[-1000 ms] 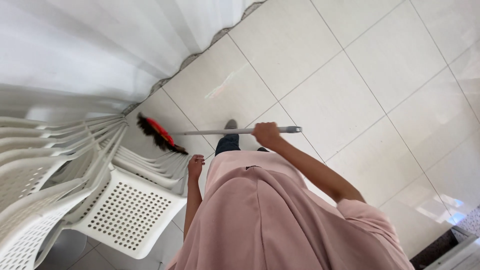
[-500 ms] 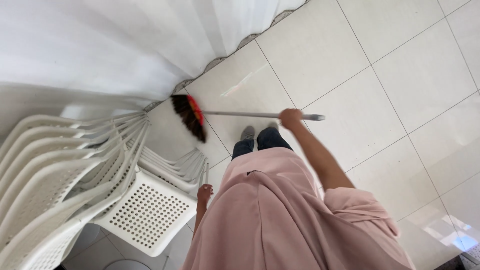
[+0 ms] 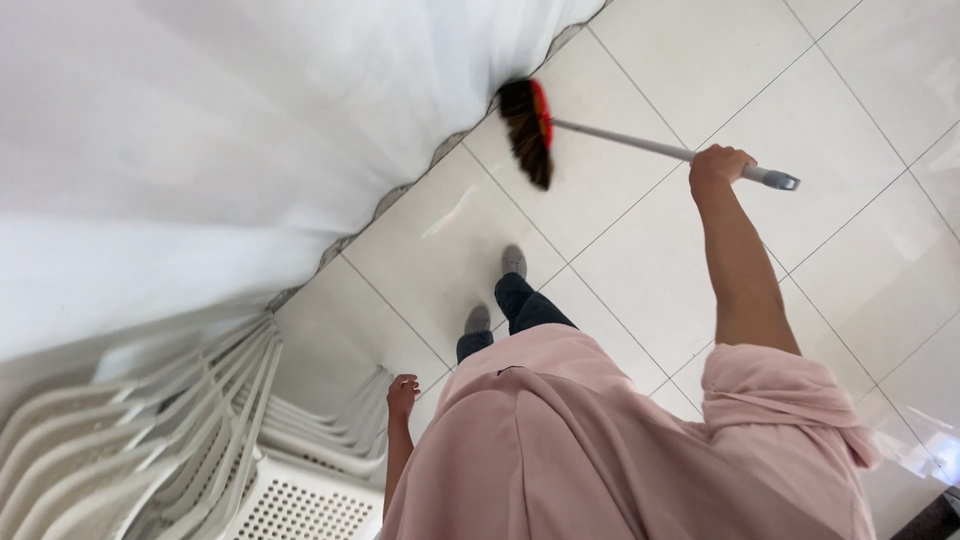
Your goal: Sweeping the floor with a broom
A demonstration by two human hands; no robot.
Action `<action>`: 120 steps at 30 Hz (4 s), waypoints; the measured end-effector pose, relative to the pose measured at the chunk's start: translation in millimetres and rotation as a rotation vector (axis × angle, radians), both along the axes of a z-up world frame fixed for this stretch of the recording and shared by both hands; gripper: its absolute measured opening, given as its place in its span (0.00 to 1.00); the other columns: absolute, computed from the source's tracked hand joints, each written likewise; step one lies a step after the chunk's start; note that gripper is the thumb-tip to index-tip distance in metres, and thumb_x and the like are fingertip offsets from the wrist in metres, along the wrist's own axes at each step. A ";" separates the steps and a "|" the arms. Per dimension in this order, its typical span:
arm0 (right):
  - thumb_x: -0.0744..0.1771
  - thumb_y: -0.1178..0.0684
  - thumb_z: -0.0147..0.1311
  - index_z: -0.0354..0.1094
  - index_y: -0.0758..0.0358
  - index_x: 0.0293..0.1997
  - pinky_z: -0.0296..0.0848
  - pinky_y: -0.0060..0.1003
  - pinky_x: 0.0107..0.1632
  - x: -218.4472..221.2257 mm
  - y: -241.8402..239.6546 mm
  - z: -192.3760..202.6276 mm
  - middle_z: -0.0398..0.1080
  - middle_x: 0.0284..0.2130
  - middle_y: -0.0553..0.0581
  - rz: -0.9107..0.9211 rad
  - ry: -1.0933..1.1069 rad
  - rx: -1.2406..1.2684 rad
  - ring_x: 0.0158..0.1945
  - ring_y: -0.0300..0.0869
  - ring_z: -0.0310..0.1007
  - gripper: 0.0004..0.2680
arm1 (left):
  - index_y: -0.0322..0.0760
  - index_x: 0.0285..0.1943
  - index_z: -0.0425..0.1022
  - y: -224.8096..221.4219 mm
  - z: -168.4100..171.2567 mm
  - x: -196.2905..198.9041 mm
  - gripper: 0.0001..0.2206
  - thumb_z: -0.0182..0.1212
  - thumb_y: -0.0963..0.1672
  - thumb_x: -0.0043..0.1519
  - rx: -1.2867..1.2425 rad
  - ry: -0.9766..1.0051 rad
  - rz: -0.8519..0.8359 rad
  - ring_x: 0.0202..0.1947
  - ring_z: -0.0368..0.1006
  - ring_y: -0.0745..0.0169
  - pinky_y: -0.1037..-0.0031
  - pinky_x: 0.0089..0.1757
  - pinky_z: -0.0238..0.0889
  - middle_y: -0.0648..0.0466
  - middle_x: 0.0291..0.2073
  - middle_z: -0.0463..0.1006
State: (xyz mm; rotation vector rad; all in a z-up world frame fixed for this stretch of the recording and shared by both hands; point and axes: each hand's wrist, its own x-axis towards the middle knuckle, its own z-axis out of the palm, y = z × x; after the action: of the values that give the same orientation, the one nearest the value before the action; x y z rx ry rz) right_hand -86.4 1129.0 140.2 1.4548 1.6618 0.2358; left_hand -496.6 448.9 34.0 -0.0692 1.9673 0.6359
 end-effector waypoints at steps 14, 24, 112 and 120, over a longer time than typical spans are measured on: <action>0.73 0.38 0.41 0.78 0.59 0.54 0.73 0.53 0.43 151.1 20.1 92.8 0.79 0.44 0.63 -0.476 0.275 0.129 0.48 0.58 0.80 0.19 | 0.41 0.47 0.81 170.3 7.2 -9.6 0.12 0.55 0.47 0.64 -0.031 0.008 -0.357 0.34 0.80 0.58 0.68 0.43 0.70 0.49 0.37 0.83; 0.66 0.16 0.24 0.82 0.47 0.30 0.74 0.28 0.46 456.4 -466.8 159.0 0.81 0.36 0.46 -0.570 -0.167 -0.139 0.44 0.36 0.82 0.34 | 0.41 0.41 0.80 320.1 -10.4 -37.0 0.12 0.52 0.48 0.59 -0.029 0.023 -0.926 0.32 0.76 0.58 0.69 0.41 0.68 0.51 0.32 0.82; 0.69 0.44 0.39 0.71 0.75 0.55 0.73 0.53 0.61 -43.0 -645.5 -88.6 0.74 0.53 0.76 -1.635 0.813 -0.175 0.59 0.63 0.75 0.21 | 0.41 0.47 0.82 320.7 -13.2 -48.5 0.12 0.53 0.43 0.61 0.108 0.007 -1.366 0.38 0.77 0.48 0.62 0.42 0.69 0.44 0.32 0.81; 0.70 0.49 0.49 0.69 0.72 0.32 0.72 0.39 0.20 -16.4 -327.7 -86.1 0.68 0.16 0.63 -1.729 1.403 0.349 0.14 0.48 0.70 0.14 | 0.44 0.47 0.82 278.0 7.6 -98.5 0.11 0.53 0.44 0.62 0.006 0.095 -1.258 0.39 0.78 0.50 0.63 0.43 0.70 0.46 0.32 0.84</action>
State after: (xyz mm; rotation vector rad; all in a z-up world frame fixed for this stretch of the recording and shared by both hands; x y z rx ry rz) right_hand -102.8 801.3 54.1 3.0146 0.4259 -1.8229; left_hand -595.0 726.9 41.6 1.1223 1.6680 -0.1996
